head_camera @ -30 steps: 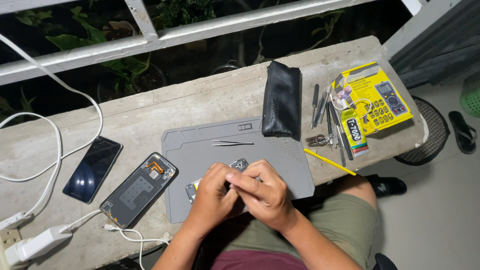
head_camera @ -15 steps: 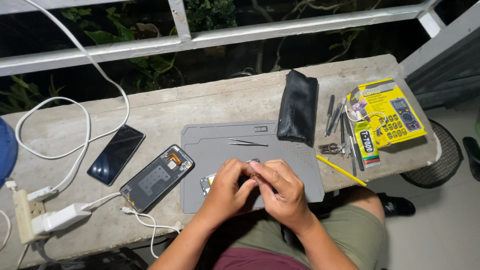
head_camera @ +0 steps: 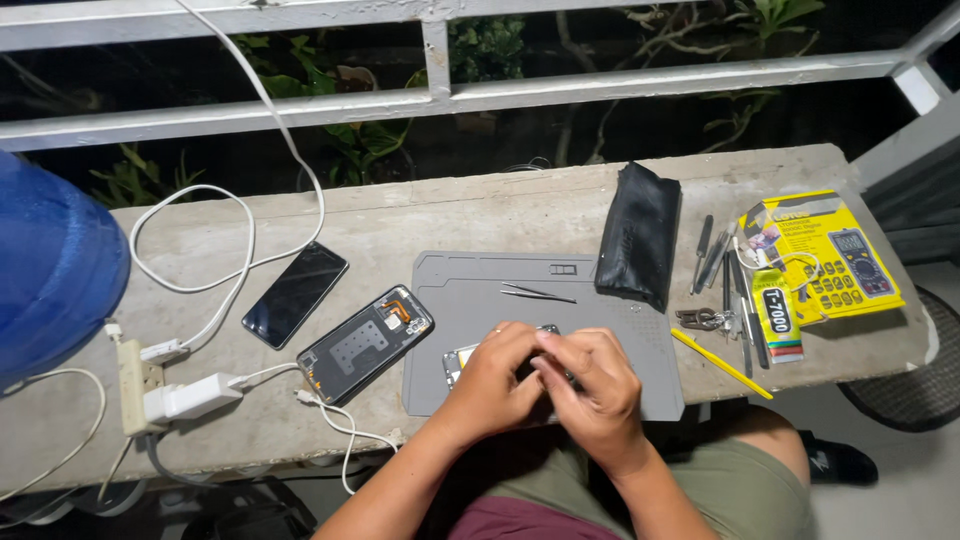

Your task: The person disassembles a smartphone by removing the back cover and unscrewing internal components. They use a screwdriver and tweezers to detach the battery and other parts, placing them on the workbench.

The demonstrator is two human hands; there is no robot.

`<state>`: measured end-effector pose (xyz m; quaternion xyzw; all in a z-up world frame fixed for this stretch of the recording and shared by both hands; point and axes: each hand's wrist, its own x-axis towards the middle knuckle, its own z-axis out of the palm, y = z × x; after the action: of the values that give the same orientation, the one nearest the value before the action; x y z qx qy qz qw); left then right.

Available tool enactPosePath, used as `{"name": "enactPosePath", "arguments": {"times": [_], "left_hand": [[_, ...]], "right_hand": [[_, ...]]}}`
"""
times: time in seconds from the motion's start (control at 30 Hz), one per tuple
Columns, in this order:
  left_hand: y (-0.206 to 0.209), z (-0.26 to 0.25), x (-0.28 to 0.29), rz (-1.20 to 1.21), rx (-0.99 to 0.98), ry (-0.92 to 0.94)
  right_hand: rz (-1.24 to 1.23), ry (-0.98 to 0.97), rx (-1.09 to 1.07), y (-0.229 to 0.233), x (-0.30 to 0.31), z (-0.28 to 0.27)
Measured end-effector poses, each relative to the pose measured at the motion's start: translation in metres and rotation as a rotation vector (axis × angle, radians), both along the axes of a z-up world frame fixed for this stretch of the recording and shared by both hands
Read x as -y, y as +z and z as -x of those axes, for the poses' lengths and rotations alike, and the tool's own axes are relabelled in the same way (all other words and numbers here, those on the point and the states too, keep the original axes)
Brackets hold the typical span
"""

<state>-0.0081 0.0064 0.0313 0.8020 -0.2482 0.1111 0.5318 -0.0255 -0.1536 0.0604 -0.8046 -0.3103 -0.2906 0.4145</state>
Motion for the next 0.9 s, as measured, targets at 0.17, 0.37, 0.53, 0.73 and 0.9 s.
{"name": "enactPosePath", "arguments": {"times": [0.17, 0.37, 0.53, 0.73, 0.9], "left_hand": [[-0.021, -0.006, -0.002, 0.075, 0.072, -0.120], [-0.014, -0.001, 0.000, 0.015, -0.078, 0.008], [-0.006, -0.003, -0.002, 0.023, 0.030, -0.074], [-0.028, -0.007, 0.001, 0.050, 0.036, 0.045], [-0.003, -0.001, 0.000, 0.045, 0.059, -0.013]], "right_hand": [[-0.005, -0.025, -0.059, 0.006, 0.002, 0.001], [-0.066, -0.044, -0.055, -0.009, 0.002, 0.003], [-0.122, -0.029, -0.097, 0.003, -0.003, -0.002], [-0.186, -0.052, -0.116, -0.008, -0.001, -0.004], [-0.174, -0.039, -0.114, 0.008, -0.006, -0.003]]}}
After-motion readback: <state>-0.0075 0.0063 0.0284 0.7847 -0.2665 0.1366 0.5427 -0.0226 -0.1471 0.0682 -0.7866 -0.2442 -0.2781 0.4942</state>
